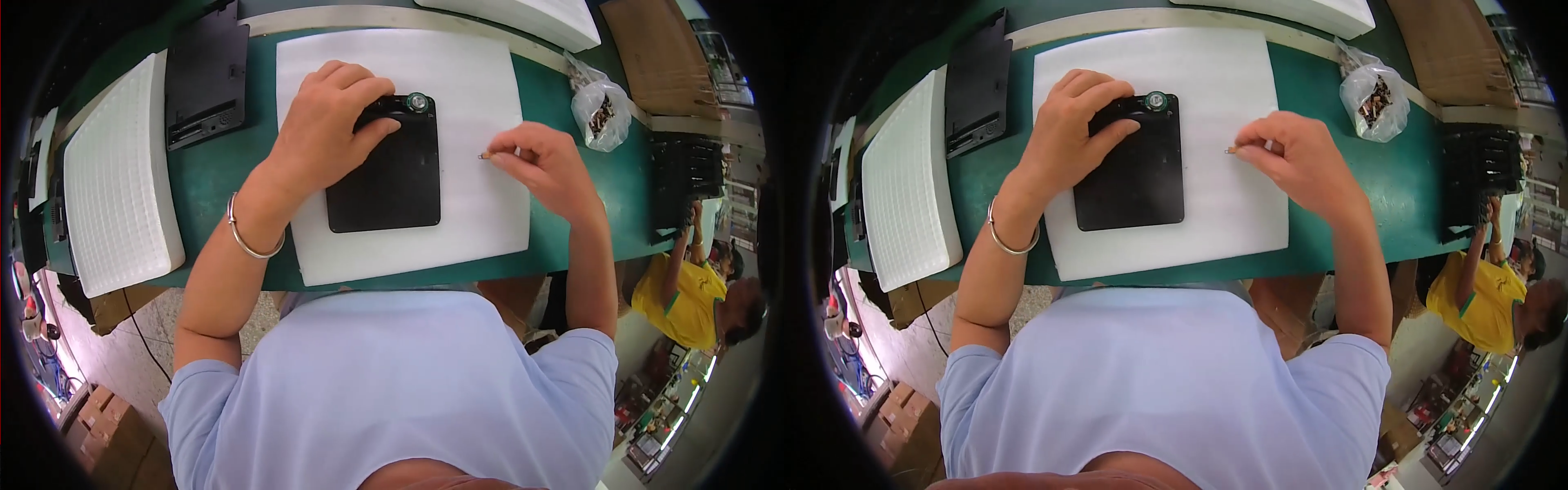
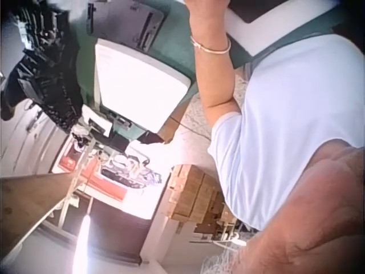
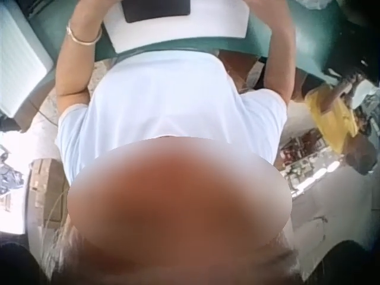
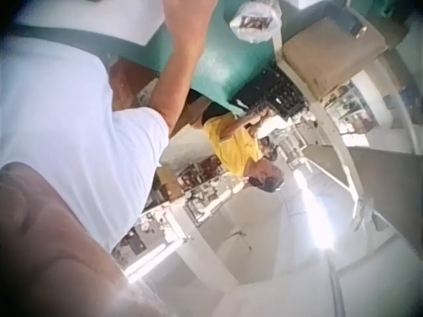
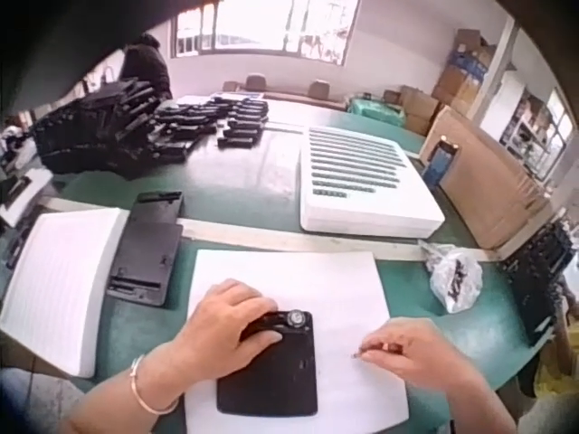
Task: The person inserts and fits electronic components and plastic connectors by hand into a plastic casing.
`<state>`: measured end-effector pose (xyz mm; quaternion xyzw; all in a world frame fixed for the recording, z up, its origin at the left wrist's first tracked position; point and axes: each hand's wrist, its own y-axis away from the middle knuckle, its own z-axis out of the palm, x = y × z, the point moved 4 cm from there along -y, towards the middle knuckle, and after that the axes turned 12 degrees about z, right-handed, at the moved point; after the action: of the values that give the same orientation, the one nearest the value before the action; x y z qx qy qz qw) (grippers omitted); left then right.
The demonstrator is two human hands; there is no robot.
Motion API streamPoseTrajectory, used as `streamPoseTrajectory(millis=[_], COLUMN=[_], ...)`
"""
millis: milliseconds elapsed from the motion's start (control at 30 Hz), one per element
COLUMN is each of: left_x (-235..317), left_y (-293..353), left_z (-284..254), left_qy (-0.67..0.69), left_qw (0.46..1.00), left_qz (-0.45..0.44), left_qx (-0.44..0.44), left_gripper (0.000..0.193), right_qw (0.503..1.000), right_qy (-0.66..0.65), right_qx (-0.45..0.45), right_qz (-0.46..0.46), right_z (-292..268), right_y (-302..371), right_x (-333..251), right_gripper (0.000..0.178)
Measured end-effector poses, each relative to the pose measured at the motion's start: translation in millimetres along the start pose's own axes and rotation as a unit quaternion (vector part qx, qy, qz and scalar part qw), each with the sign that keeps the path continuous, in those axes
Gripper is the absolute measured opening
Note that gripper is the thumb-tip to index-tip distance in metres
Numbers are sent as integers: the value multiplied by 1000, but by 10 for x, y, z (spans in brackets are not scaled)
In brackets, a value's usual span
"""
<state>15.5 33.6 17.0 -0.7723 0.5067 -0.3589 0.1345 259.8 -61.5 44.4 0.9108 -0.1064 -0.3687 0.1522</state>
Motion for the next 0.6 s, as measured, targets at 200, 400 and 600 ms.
streamPoseTrajectory(millis=[200, 400, 600], left_x=[23, 28, 25], left_y=[-23, -3, -22], left_z=[30, 28, 18], left_qy=[4, 6, 6], left_qw=[1000, 1000, 1000], left_qz=[0, -1, 1], left_qx=[-7, -2, -5], left_gripper=[30, 31, 30], right_qw=[995, 992, 983], right_qy=[-65, -53, 54], right_qx=[70, 101, 173], right_qz=[35, 56, 9], right_z=[-29, 35, 176], right_y=[-21, 88, 104], right_x=[166, 119, -40], right_gripper=[12, 14, 21])
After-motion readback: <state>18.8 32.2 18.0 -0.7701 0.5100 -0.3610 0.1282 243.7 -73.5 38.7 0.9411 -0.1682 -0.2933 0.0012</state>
